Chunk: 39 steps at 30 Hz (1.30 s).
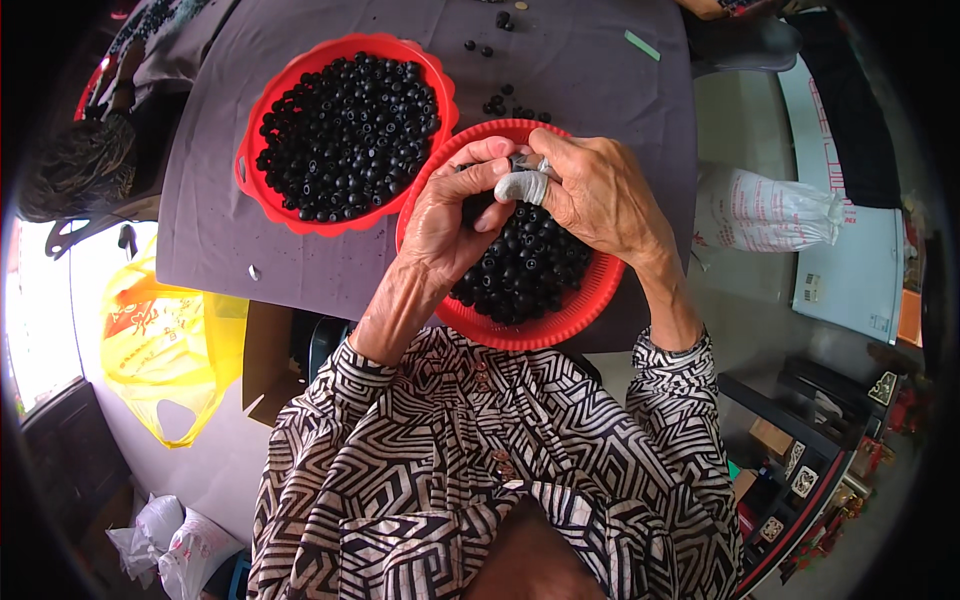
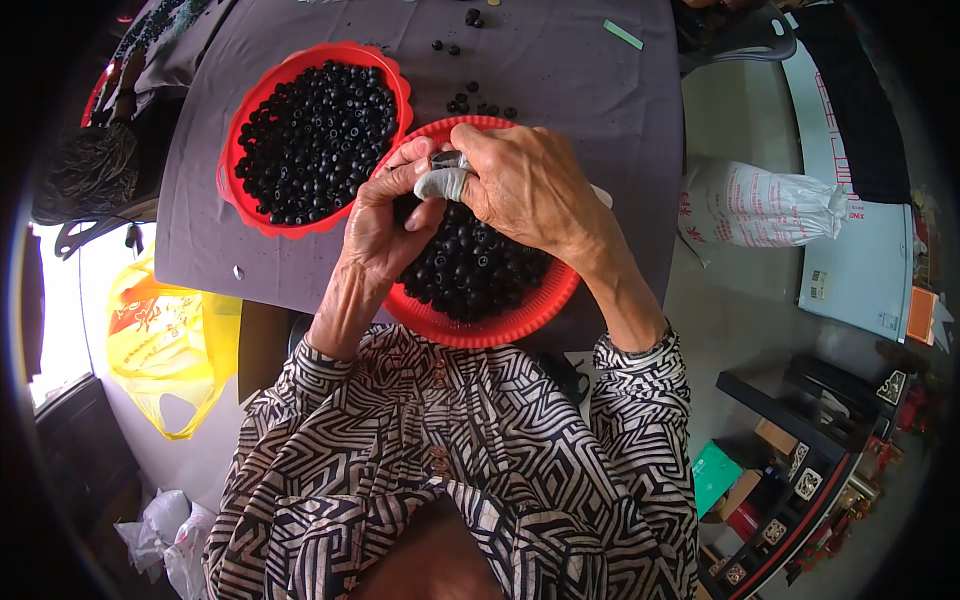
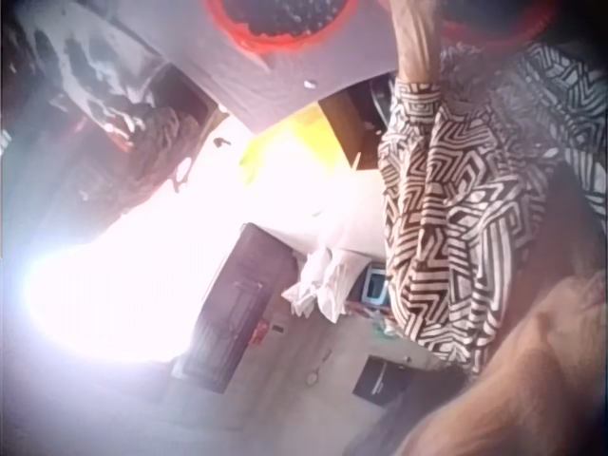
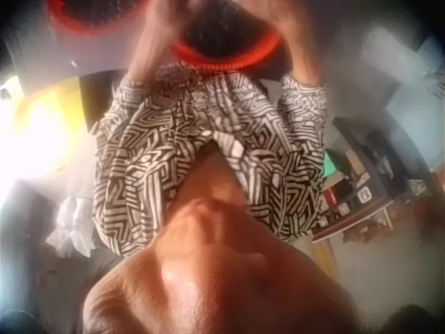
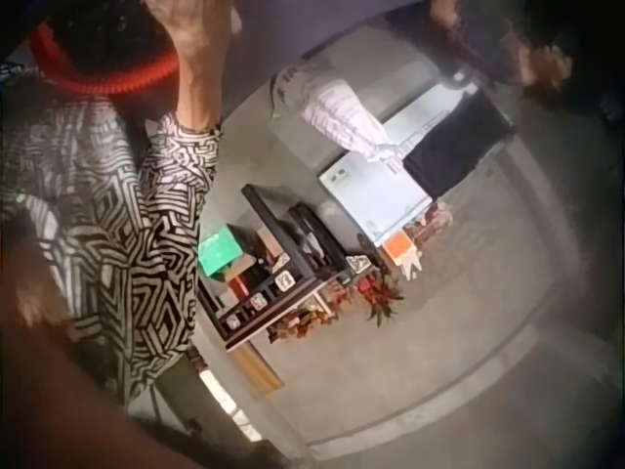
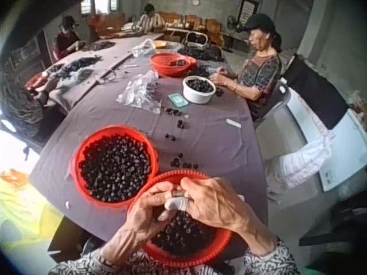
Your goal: The person assembles small black plastic components by hand using a white cylindrical holder at a workbench.
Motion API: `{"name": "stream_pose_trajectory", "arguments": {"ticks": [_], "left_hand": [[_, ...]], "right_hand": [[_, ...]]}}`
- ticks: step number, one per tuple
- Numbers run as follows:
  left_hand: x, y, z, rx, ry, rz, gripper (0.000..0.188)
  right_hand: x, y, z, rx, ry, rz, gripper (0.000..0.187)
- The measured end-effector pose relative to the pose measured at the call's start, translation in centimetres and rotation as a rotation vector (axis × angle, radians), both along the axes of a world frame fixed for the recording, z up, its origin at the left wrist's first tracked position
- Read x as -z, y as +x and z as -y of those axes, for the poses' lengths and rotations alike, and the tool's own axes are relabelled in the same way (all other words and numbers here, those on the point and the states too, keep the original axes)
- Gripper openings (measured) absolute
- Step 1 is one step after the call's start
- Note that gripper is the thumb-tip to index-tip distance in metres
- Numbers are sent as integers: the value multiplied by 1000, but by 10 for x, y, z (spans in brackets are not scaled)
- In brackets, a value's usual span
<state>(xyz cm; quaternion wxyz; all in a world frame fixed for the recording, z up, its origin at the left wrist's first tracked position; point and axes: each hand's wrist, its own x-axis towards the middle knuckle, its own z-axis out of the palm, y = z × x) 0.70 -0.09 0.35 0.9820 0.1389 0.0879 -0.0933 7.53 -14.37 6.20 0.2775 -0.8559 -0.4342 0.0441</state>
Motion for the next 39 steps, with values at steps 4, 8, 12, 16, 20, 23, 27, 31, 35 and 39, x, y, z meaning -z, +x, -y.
{"name": "stream_pose_trajectory", "arguments": {"ticks": [4, 8, 12, 16, 20, 23, 27, 31, 35, 39], "left_hand": [[-4, 0, 3, -20, 15, -40, 13], [-8, 1, 5, -28, 28, -122, 16], [-10, 0, 7, -26, 37, -189, 12], [-8, 0, 7, -15, 27, -176, 12], [-13, -1, 7, -4, 0, -182, 12], [-13, 0, 7, 1, -31, -197, 14], [-9, -1, 5, 7, -63, -188, 16], [-11, -1, 6, -7, -32, -199, 15], [-12, 0, 5, -11, -9, -205, 13], [-10, 0, 7, -24, -3, -199, 12]], "right_hand": [[0, -1, 1, 17, -9, 63, 37], [6, 1, 1, 17, -6, 128, 38], [6, 2, 3, -3, -50, 150, 38], [13, 3, 4, 2, -53, 232, 40], [11, 4, 7, -14, -6, 142, 41], [10, 4, 9, 46, -5, 85, 43], [5, 5, 6, 38, -11, 98, 46], [11, 6, 5, 34, 24, 143, 44], [5, 1, 3, 35, -9, 163, 37], [7, 0, 2, 38, -17, 197, 37]]}}
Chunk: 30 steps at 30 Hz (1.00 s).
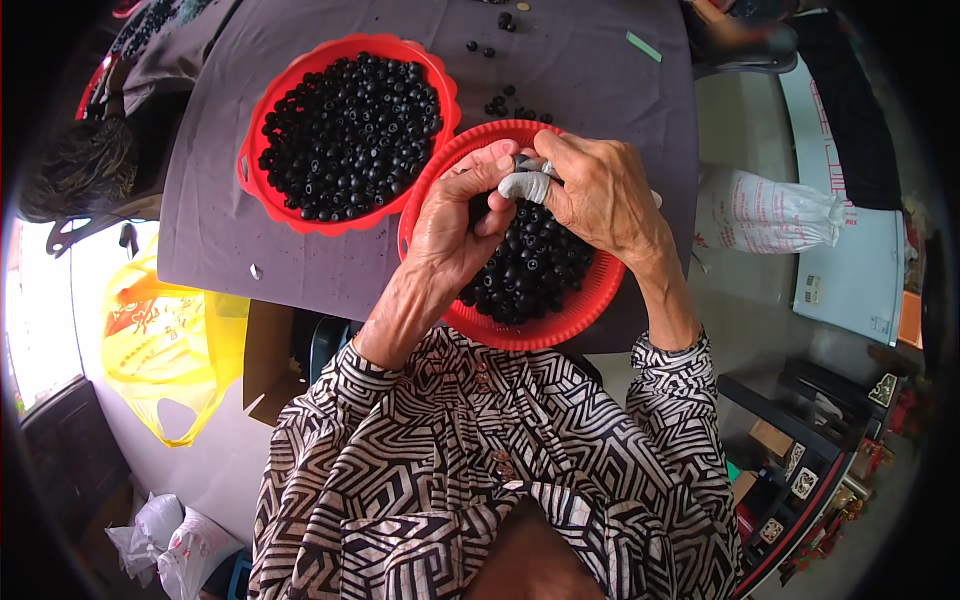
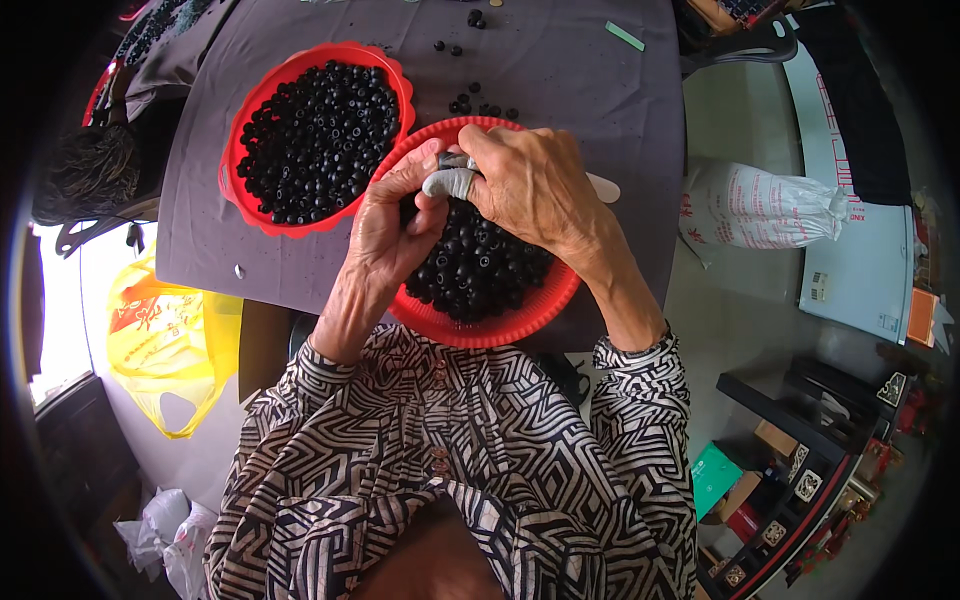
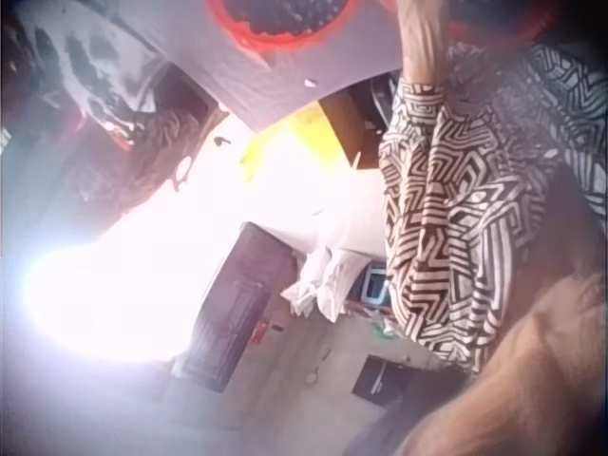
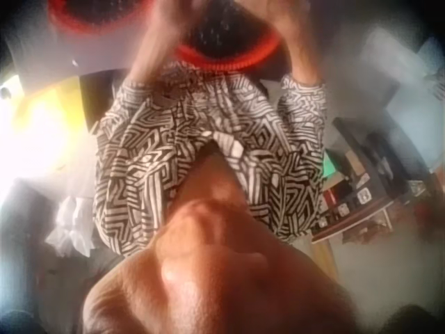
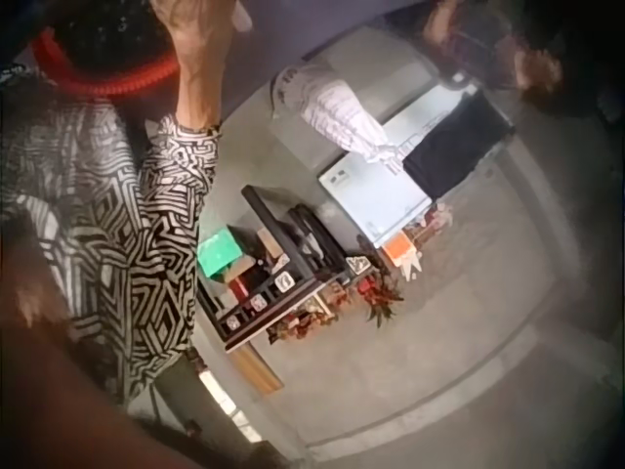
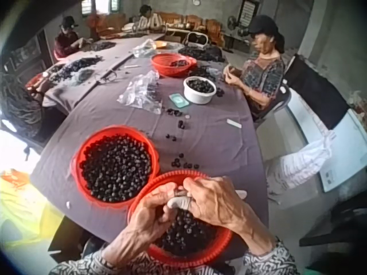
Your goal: The person assembles small black plastic components by hand using a white cylindrical holder at a workbench.
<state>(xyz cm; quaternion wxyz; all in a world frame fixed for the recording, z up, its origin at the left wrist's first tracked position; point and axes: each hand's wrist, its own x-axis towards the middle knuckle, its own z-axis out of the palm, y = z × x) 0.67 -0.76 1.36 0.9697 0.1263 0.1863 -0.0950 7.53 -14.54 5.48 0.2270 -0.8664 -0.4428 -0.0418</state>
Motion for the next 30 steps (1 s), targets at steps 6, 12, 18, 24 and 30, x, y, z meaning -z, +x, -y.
{"name": "stream_pose_trajectory", "arguments": {"ticks": [6, 12, 18, 24, 30], "left_hand": [[4, -4, -3, 62, 134, 20, 12], [18, -8, -9, 207, 260, -52, 30], [16, -8, -6, 110, 141, -155, 38], [21, -9, -5, 97, 61, -21, 38], [12, -7, -4, 68, 83, -97, 32]], "right_hand": [[5, -1, 4, -7, -46, 7, 36], [9, -5, 19, 25, -67, -161, 29], [8, -12, 17, 38, 15, -213, 15], [15, -21, -3, -55, 96, -113, 23], [20, -19, -8, -38, -27, -94, 23]]}}
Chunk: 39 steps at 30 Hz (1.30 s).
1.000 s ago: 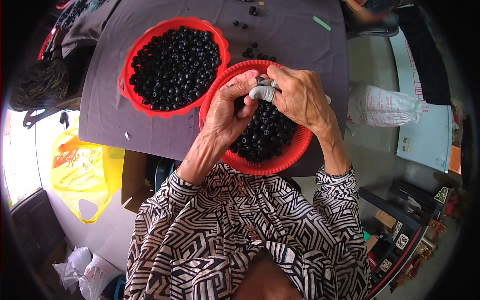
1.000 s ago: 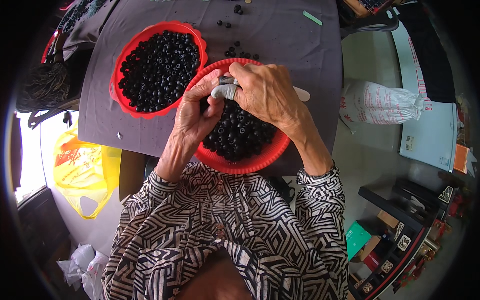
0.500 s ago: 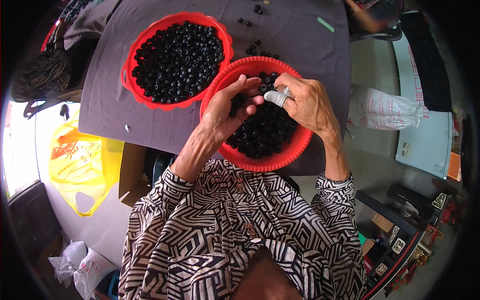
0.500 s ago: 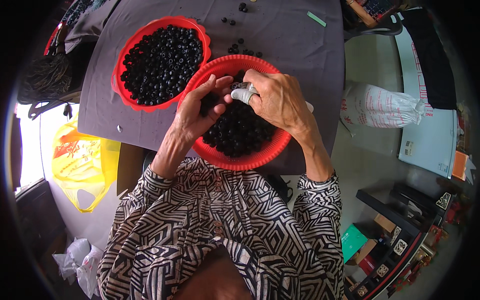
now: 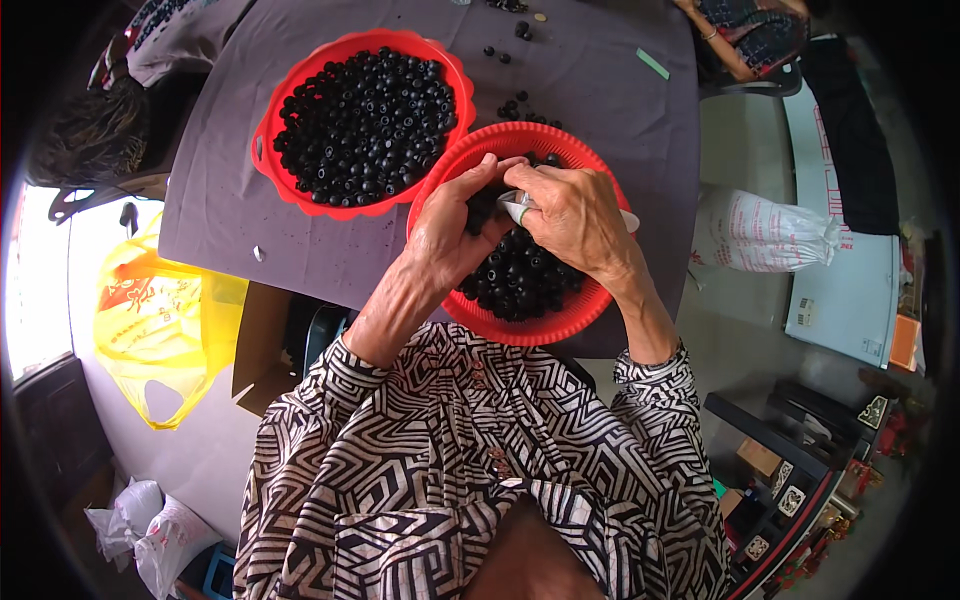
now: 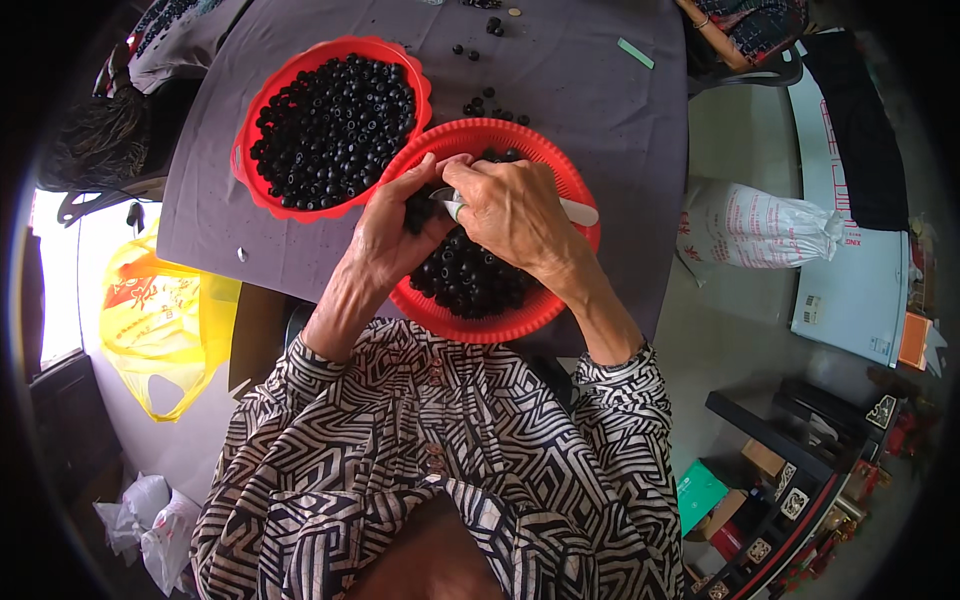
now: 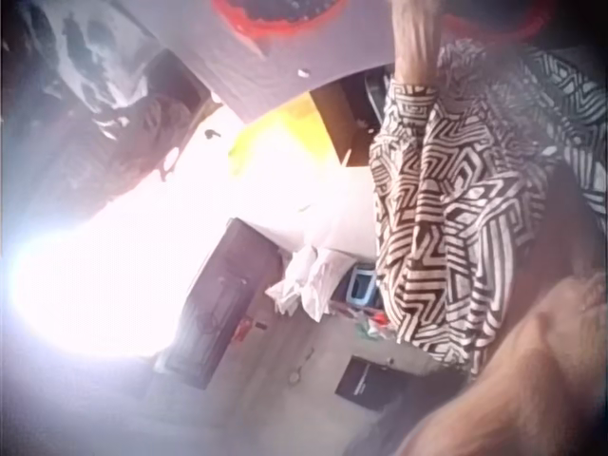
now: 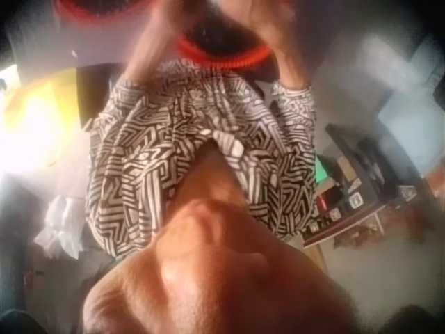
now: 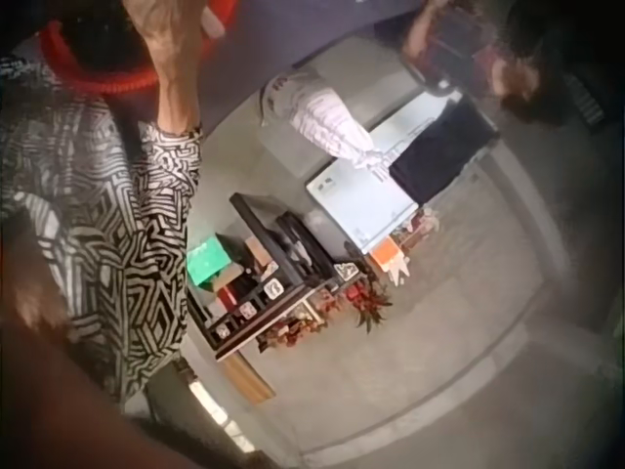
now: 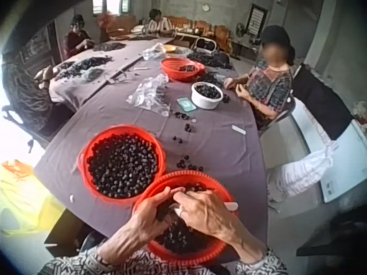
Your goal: The person assembles small black plastic components by hand using a white cylindrical holder at a workbench.
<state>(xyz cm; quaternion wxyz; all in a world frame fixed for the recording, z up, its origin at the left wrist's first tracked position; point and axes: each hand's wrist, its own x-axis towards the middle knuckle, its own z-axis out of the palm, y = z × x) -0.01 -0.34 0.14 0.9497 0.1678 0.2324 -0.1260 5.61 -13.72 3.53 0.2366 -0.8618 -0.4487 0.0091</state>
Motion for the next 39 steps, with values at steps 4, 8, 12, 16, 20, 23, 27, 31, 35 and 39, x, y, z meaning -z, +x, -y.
{"name": "stream_pose_trajectory", "arguments": {"ticks": [4, 8, 12, 16, 20, 23, 27, 31, 35, 39], "left_hand": [[7, -1, -2, -23, -43, 65, 28], [7, -2, -4, 38, 88, 66, 24], [9, -2, -6, 73, 182, 104, 19], [11, -3, -4, 85, 344, 126, 14], [7, -4, -3, 79, 427, 113, 16], [4, -4, -3, 109, 387, 75, 16], [8, -6, -2, 112, 120, 151, 16], [5, -2, -2, 79, 135, 218, 14], [-15, -1, -7, 93, 334, 236, 17], [-17, 1, 2, 16, 304, 272, 18]], "right_hand": [[1, 1, 2, 41, 251, -153, 16], [4, 3, 9, 120, 320, -278, 12], [2, -2, 7, 147, 380, -321, 9], [7, 1, 10, 170, 336, -180, 10], [4, 1, 10, 185, 418, -176, 11], [7, 1, 9, 185, 456, -134, 11], [10, -5, 3, 170, 535, -163, 12], [5, -7, 5, 152, 544, -152, 13], [-9, -6, 8, 155, 522, -344, 16], [-8, -2, 1, 136, 600, -197, 18]]}}
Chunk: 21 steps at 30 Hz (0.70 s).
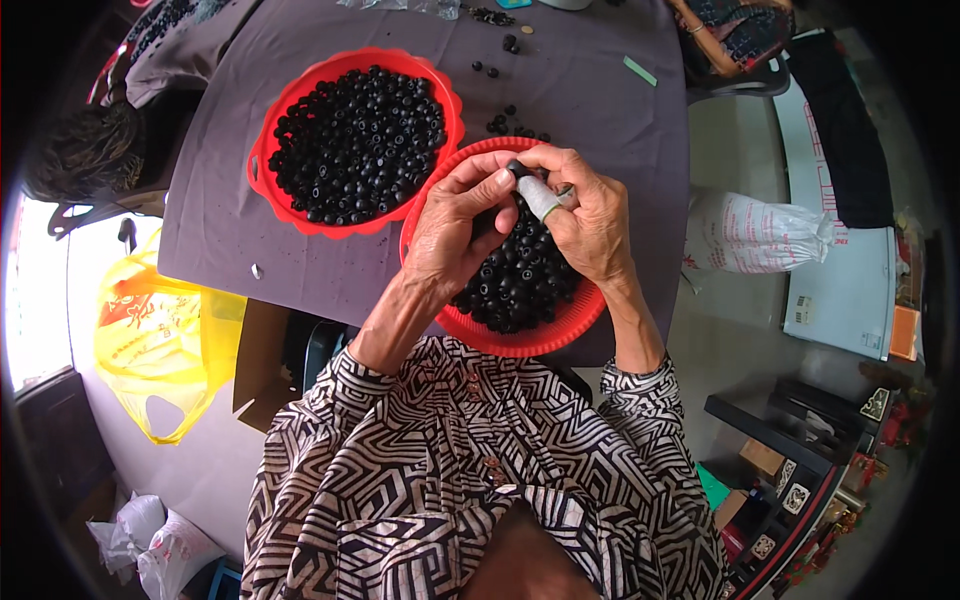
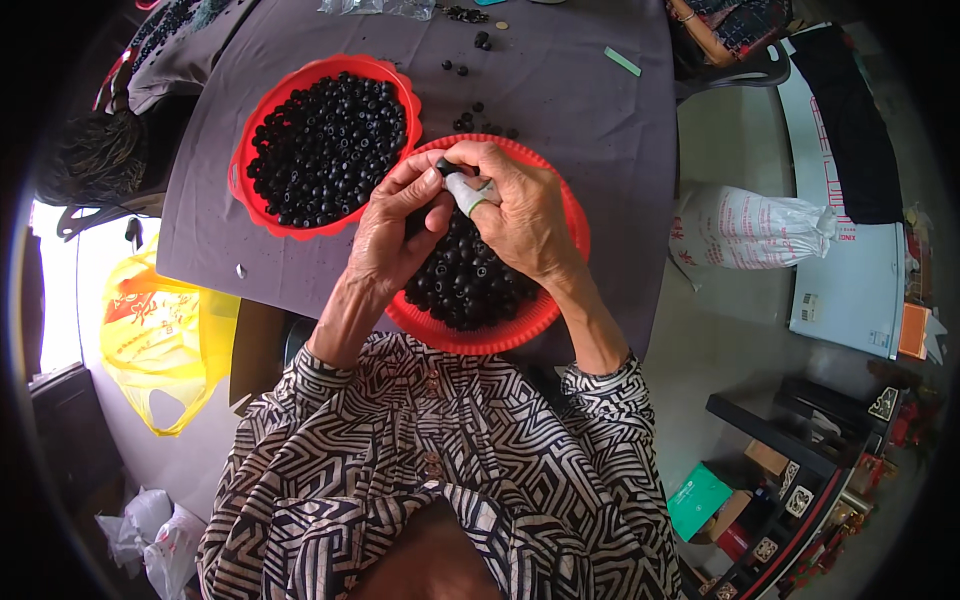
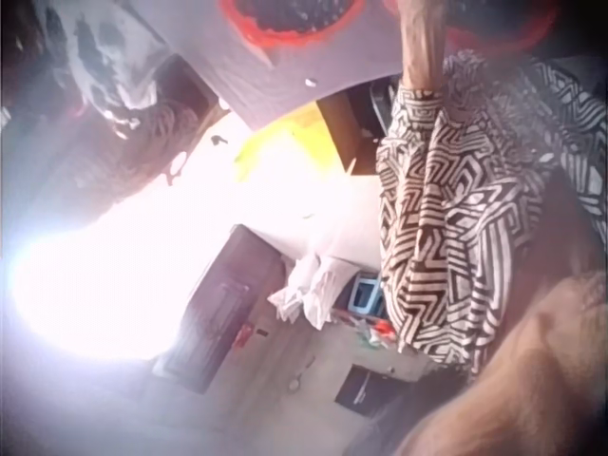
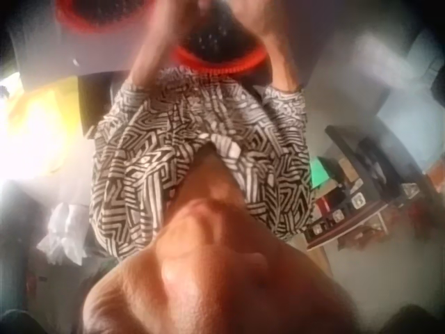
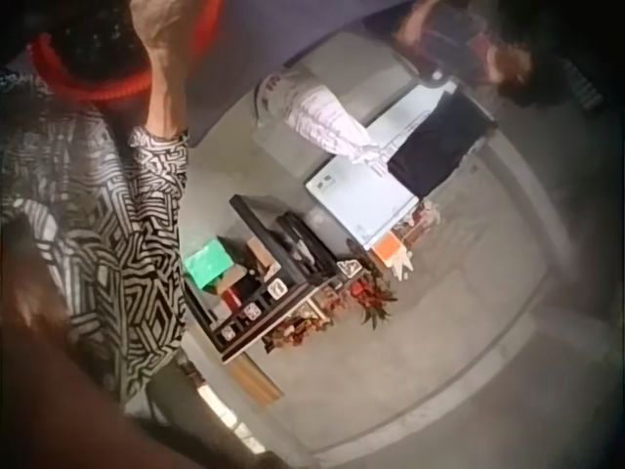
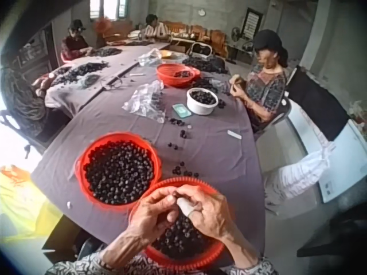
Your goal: The person assembles small black plastic components by hand using a white cylindrical holder at a workbench.
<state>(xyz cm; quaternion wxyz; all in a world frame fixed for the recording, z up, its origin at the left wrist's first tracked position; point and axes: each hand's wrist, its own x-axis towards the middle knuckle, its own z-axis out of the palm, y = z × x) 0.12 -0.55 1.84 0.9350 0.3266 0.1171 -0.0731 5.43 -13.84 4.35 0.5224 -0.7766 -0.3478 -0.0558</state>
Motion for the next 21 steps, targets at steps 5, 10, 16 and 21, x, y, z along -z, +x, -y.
{"name": "stream_pose_trajectory", "arguments": {"ticks": [5, 10, 16, 21], "left_hand": [[4, 0, 3, -79, -3, 18, 24], [-3, 1, 1, -21, 11, 60, 26], [-7, 1, -3, 5, 63, 103, 24], [-9, 5, -5, 35, 134, 97, 20]], "right_hand": [[-14, -4, 5, -33, -47, -84, 19], [-7, 7, 10, -45, -120, -38, 18], [-16, 13, 16, -107, -261, 33, 28], [-33, 22, 15, -215, -336, -85, 48]]}}
